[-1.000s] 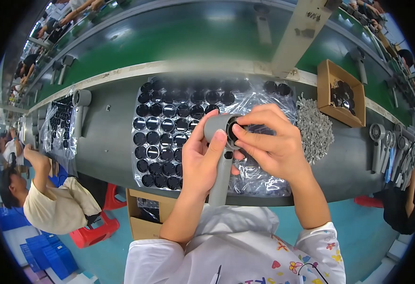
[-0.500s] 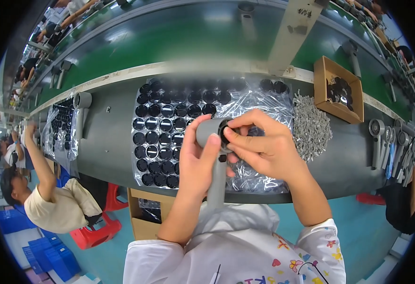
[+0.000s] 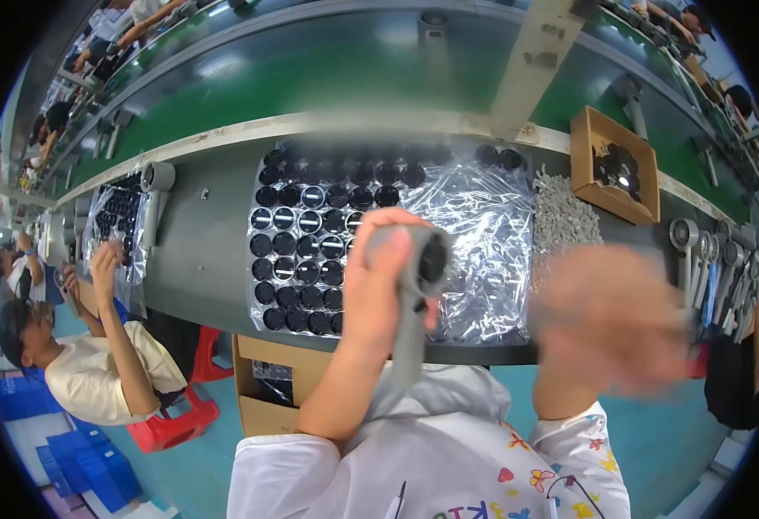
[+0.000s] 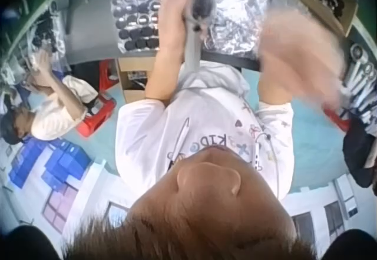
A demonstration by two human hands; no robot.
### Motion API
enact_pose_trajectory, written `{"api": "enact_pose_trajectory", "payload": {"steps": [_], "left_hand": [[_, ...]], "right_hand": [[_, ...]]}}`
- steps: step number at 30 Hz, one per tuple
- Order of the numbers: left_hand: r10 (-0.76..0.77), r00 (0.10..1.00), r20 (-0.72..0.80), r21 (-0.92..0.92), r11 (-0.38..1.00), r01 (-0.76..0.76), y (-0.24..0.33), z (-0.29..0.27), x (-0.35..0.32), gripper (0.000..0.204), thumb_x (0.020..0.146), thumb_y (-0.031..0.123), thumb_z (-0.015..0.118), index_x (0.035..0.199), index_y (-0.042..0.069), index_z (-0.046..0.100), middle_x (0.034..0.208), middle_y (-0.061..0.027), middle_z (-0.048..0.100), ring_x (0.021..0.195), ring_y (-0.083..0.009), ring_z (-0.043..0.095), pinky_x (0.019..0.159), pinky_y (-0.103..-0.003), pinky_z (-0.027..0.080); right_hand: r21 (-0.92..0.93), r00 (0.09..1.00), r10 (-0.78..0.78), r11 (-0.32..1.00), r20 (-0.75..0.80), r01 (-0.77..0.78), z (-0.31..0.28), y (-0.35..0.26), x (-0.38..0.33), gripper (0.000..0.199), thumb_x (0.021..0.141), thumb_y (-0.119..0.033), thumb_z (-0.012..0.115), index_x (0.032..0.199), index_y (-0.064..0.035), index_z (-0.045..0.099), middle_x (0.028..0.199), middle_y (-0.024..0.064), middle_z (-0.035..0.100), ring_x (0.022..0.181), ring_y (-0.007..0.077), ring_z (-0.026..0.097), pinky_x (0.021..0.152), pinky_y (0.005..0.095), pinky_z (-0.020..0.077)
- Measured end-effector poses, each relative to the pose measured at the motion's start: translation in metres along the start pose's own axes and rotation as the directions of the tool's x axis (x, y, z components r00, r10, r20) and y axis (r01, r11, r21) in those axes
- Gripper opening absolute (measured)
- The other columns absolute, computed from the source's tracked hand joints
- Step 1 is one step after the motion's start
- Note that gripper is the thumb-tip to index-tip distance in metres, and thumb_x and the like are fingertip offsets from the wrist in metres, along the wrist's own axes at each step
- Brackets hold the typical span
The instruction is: The person assembles electronic motor components by manually inserting small metal contacts into a cylindrical motor housing on a workbench.
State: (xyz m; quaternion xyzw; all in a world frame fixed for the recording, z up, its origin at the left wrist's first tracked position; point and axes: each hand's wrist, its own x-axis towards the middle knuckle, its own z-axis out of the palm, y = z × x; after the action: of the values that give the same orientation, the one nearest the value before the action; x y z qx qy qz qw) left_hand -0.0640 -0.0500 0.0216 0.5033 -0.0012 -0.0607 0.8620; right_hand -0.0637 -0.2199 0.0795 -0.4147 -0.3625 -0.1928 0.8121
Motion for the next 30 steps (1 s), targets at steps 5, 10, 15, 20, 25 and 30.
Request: {"api": "enact_pose_trajectory", "payload": {"steps": [5, 10, 15, 20, 25, 30], "left_hand": [[-0.056, 0.998, -0.015, -0.076, 0.996, 0.055, 0.001, 0.008, 0.001, 0.023, 0.1, 0.023, 0.063, 0.115, 0.009, 0.052, 0.097, -0.0108, 0.067, 0.049, -0.0151, 0.059, 0.037, -0.028, 0.046], [-0.175, 0.984, -0.018, -0.135, 0.976, 0.171, 0.01, -0.014, -0.002, 0.033, 0.1, 0.035, 0.059, 0.118, 0.007, 0.054, 0.107, -0.0137, 0.065, 0.084, -0.0166, 0.066, 0.056, -0.026, 0.055], [0.127, 0.991, -0.036, 0.113, 0.986, -0.122, 0.004, 0.01, 0.002, 0.026, 0.1, 0.027, 0.064, 0.115, 0.009, 0.053, 0.097, -0.0108, 0.067, 0.05, -0.0147, 0.059, 0.038, -0.029, 0.047], [-0.04, 0.998, 0.037, -0.125, 0.991, 0.045, 0.008, 0.004, -0.008, 0.028, 0.1, 0.027, 0.063, 0.116, 0.007, 0.052, 0.1, -0.0119, 0.067, 0.05, -0.0156, 0.059, 0.037, -0.028, 0.046], [-0.161, 0.984, 0.075, -0.236, 0.956, 0.174, 0.011, -0.006, -0.003, 0.025, 0.103, 0.029, 0.056, 0.116, 0.009, 0.051, 0.083, -0.011, 0.065, 0.046, -0.0162, 0.058, 0.035, -0.029, 0.044], [-0.211, 0.977, 0.022, -0.26, 0.943, 0.209, 0.009, -0.008, -0.001, 0.023, 0.104, 0.031, 0.054, 0.114, 0.01, 0.051, 0.076, -0.0105, 0.064, 0.046, -0.0158, 0.058, 0.035, -0.03, 0.044]], "right_hand": [[-0.152, 0.975, 0.211, 0.964, -0.071, -0.22, 0.013, 0.041, -0.021, 0.051, 0.099, -0.022, 0.054, 0.056, -0.0078, 0.029, 0.046, 0.0033, 0.031, 0.039, 0.0153, 0.027, 0.039, 0.0318, 0.0199], [-0.111, 0.91, 0.121, 0.978, -0.397, -0.178, 0.022, 0.018, -0.006, 0.031, 0.088, -0.007, 0.055, 0.058, 0.0026, 0.054, 0.054, 0.014, 0.056, 0.042, 0.0228, 0.05, 0.041, 0.0334, 0.04], [-0.117, 0.993, 0.08, 0.991, 0.088, -0.069, 0.013, 0.038, -0.029, 0.034, 0.087, -0.005, 0.058, 0.056, 0.0021, 0.046, 0.051, 0.0122, 0.045, 0.04, 0.0218, 0.037, 0.04, 0.0341, 0.0306], [-0.11, 0.974, 0.209, 0.97, -0.087, -0.218, 0.031, 0.029, -0.025, 0.055, 0.096, -0.025, 0.057, 0.053, -0.0068, 0.027, 0.046, 0.0012, 0.028, 0.035, 0.0157, 0.025, 0.035, 0.0316, 0.0276], [0.354, 0.968, 0.234, 0.916, -0.094, -0.187, 0.011, -0.014, 0.011, 0.042, 0.096, -0.025, 0.055, 0.061, -0.0157, 0.033, 0.047, -0.0054, 0.026, 0.036, 0.0079, 0.024, 0.035, 0.0268, 0.0234], [0.667, 0.973, 0.106, 0.712, 0.205, -0.218, -0.011, -0.048, 0.036, 0.04, 0.097, -0.019, 0.05, 0.06, -0.0197, 0.036, 0.048, -0.0105, 0.03, 0.037, 0.0033, 0.027, 0.036, 0.0238, 0.0228]]}}
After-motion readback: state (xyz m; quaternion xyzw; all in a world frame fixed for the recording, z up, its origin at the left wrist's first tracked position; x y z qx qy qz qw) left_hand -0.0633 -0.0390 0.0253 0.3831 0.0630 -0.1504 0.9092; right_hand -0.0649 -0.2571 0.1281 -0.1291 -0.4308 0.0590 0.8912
